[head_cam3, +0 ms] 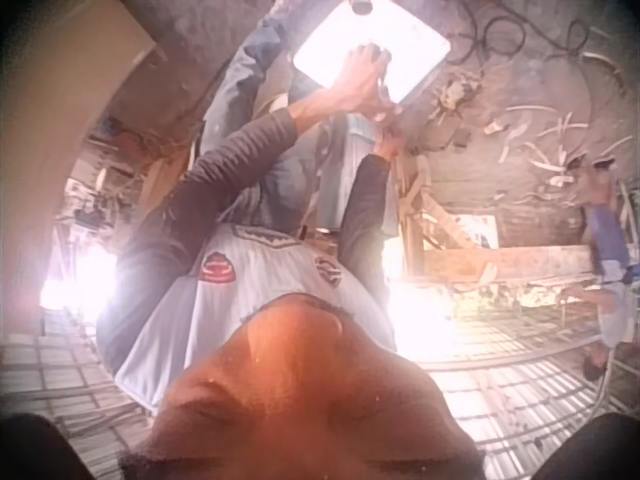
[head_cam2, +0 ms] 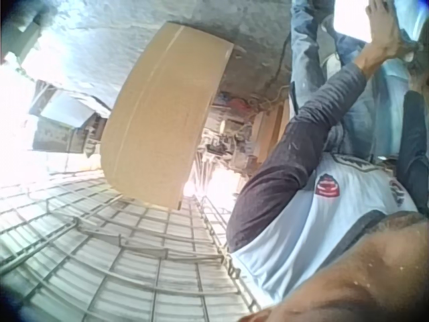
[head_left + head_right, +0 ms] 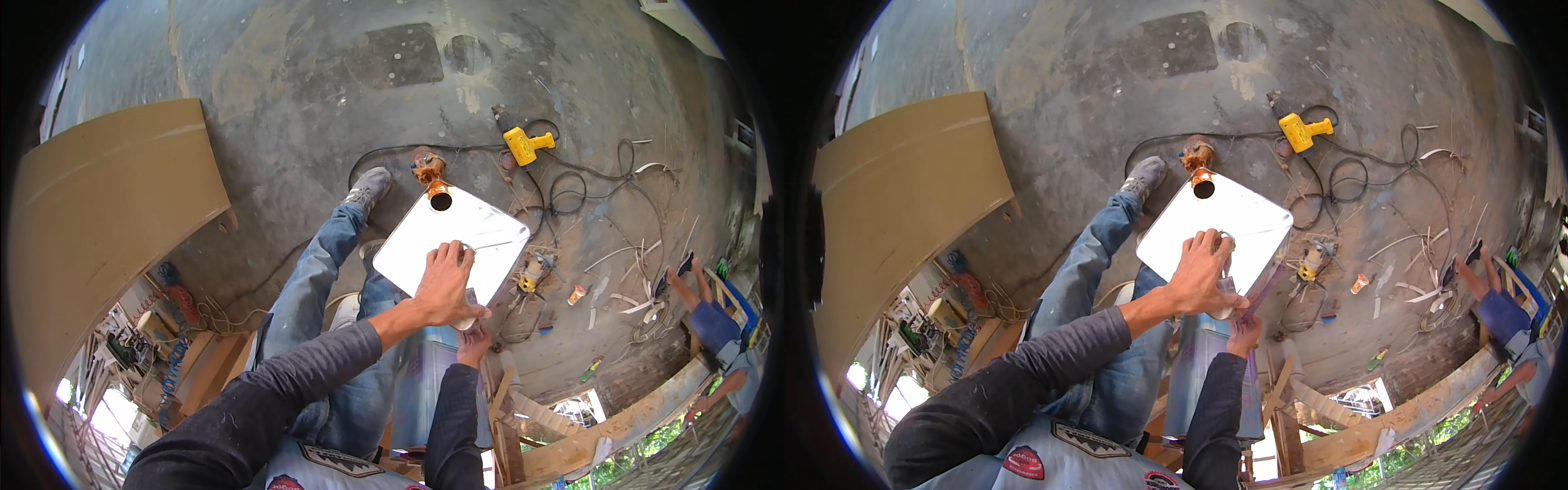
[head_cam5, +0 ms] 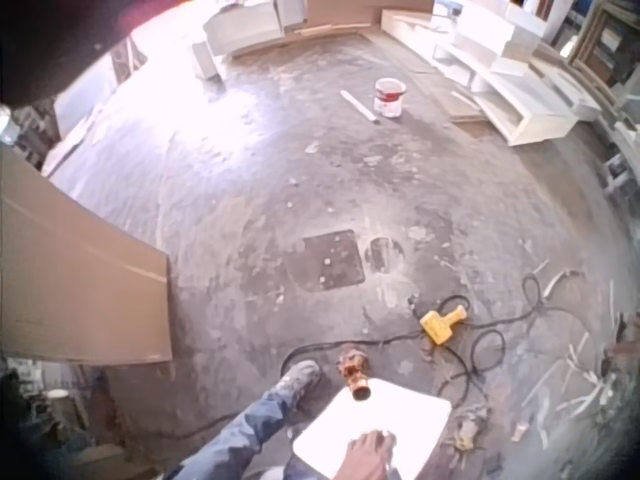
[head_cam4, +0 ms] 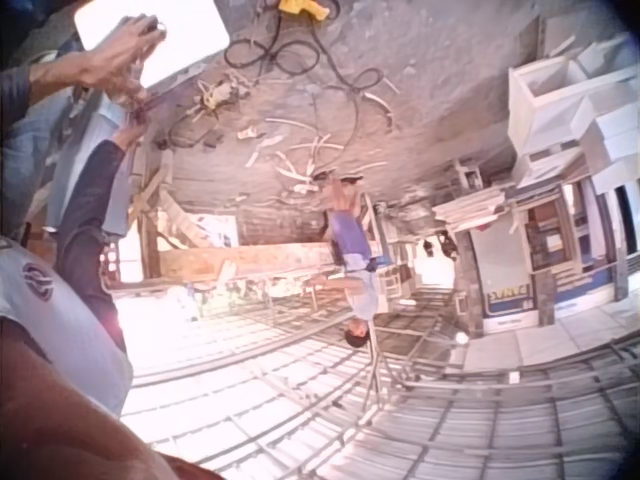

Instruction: The person places white and textured laminate panels into a wooden cabinet frame to check the fit. By hand, the person then gathers a small brush and a container of adhesive, applying the liquid to the edges of the cabinet and panels before re-inserting them into the frame.

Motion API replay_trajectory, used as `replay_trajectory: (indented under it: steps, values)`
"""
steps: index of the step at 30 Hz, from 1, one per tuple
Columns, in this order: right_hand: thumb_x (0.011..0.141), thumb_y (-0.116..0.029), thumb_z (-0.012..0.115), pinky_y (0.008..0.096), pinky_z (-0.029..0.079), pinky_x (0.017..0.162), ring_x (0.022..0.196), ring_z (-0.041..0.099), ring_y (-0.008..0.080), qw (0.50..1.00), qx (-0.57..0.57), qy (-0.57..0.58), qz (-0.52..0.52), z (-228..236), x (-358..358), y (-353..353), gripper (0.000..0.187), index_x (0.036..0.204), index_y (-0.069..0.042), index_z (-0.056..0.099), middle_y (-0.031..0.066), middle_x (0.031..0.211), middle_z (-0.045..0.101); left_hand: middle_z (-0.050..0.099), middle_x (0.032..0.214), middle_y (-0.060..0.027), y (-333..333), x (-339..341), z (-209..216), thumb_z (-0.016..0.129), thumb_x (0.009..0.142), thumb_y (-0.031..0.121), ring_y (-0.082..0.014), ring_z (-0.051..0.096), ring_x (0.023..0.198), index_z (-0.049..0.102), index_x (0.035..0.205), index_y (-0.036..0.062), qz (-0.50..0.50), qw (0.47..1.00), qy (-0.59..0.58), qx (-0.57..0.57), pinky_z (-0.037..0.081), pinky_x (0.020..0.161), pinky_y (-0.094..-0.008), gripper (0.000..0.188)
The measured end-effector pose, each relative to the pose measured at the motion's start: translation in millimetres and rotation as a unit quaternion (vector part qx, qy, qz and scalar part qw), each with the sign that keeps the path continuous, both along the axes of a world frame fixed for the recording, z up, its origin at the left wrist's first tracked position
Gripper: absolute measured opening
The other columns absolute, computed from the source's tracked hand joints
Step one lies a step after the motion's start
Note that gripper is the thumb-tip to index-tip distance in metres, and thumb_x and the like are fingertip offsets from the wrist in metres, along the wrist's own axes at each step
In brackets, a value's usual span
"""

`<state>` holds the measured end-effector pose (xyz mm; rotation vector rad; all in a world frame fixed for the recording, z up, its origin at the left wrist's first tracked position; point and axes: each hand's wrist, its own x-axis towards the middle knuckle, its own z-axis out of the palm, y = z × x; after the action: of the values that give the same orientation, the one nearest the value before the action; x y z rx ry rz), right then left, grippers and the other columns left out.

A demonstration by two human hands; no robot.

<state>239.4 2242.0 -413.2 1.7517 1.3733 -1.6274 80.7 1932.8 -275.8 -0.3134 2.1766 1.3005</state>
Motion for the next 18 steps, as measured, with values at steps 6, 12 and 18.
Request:
replay_trajectory:
  steps: [6, 12, 18]
  values:
    - [0.085, -0.042, 0.052, 0.0397, 0.046, 0.093, 0.096, 0.057, 0.0185, 1.000, 0.003, -0.010, -0.001, -7, -5, -5, 0.033, 0.094, -0.013, 0.062, 0.0021, 0.093, 0.062, 0.048, 0.116, -0.0204, 5, 7, -5, 0.085, 0.059, 0.053, -0.0341, 0.044, 0.114, 0.050, 0.126, -0.0055, 0.005, 1.000, 0.015, -0.014, 0.034, 0.099, -0.0461, 0.095]
    - [0.087, -0.041, 0.051, 0.0323, 0.046, 0.085, 0.090, 0.058, 0.0151, 0.999, -0.001, 0.030, 0.010, -5, -15, -14, 0.031, 0.092, -0.013, 0.063, 0.0008, 0.092, 0.065, 0.048, 0.118, -0.0213, 8, 12, -3, 0.084, 0.062, 0.052, -0.0349, 0.044, 0.116, 0.048, 0.130, -0.0074, 0.001, 1.000, 0.015, -0.017, 0.033, 0.101, -0.0463, 0.097]
    - [0.091, -0.037, 0.047, 0.0415, 0.051, 0.093, 0.105, 0.063, 0.0250, 0.999, -0.011, 0.051, -0.007, -16, -12, -7, 0.040, 0.112, -0.005, 0.059, 0.0097, 0.108, 0.064, 0.047, 0.119, -0.0220, 8, 10, 4, 0.082, 0.065, 0.054, -0.0346, 0.043, 0.116, 0.046, 0.132, -0.0094, -0.009, 1.000, 0.013, -0.001, 0.033, 0.101, -0.0464, 0.099]
